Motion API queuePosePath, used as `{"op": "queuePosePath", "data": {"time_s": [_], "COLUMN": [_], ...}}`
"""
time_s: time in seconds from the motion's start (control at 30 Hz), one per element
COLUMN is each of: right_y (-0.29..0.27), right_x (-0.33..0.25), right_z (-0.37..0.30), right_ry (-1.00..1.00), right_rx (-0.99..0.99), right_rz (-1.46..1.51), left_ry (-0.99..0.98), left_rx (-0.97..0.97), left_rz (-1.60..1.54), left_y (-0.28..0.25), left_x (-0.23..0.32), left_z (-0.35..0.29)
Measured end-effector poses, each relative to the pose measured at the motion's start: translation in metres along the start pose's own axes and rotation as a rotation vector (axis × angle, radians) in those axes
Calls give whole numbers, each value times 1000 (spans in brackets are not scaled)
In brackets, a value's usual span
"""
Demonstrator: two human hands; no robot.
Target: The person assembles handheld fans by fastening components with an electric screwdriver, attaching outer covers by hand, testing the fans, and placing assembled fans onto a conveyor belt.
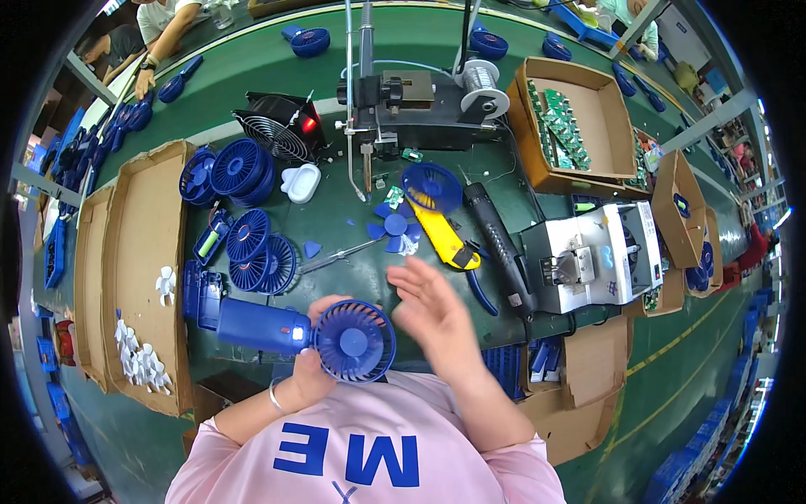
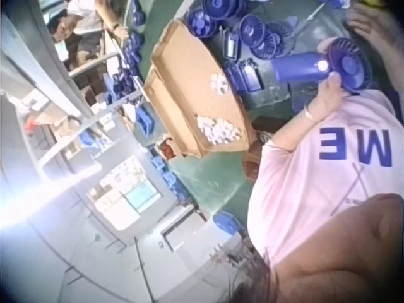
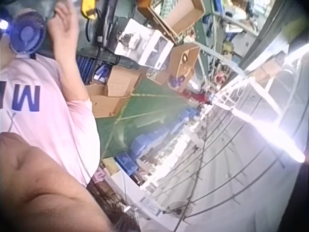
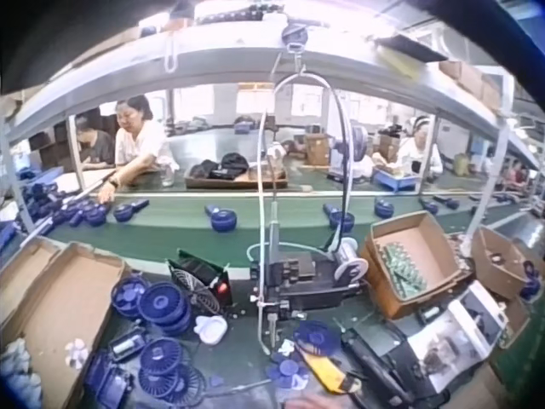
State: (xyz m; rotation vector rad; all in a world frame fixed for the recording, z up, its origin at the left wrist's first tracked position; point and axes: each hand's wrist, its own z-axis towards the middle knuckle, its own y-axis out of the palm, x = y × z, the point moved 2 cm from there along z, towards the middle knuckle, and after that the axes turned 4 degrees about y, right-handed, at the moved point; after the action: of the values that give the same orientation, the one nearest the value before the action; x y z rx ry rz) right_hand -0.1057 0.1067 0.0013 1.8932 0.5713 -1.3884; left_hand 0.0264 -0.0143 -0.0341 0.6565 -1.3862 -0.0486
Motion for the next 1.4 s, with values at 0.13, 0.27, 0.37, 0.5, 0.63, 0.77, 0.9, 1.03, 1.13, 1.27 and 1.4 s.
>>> {"op": "queuePosePath", "data": {"time_s": [0.13, 0.27, 0.37, 0.5, 0.63, 0.77, 0.9, 1.03, 1.13, 1.27, 1.4], "right_y": [15, 19, 26, 19, 11, -19, -21, -27, -33, -51, -83], "right_x": [6, 3, -4, 10, 5, -31, -47, -36, -30, 1, 22], "right_z": [-22, -35, -40, -41, -38, -28, -4, 17, 8, -33, -66], "right_ry": [-182, -501, -337, 0, 49, 132, -337, -520, -438, -141, 79], "right_rx": [17, -32, -73, -121, -140, -357, 227, 359, 429, 477, 184], "right_rz": [-426, -754, -661, -439, -345, -565, -993, -1203, -766, 227, 1394], "left_ry": [52, 274, 406, 298, 212, 131, -245, -717, -722, -712, -927], "left_rx": [-126, -275, -359, -434, -453, -443, -253, -251, -153, -101, -208], "left_rz": [8, 273, 736, 919, 867, 742, 14, -272, -477, -706, -894], "left_y": [5, 9, 17, 27, 37, 20, 25, 27, 34, 39, 42], "left_x": [2, 17, 32, 34, 36, 32, 16, -3, -9, -6, -5], "left_z": [3, 8, 6, 5, 7, 10, 0, -13, -11, 0, -1]}}
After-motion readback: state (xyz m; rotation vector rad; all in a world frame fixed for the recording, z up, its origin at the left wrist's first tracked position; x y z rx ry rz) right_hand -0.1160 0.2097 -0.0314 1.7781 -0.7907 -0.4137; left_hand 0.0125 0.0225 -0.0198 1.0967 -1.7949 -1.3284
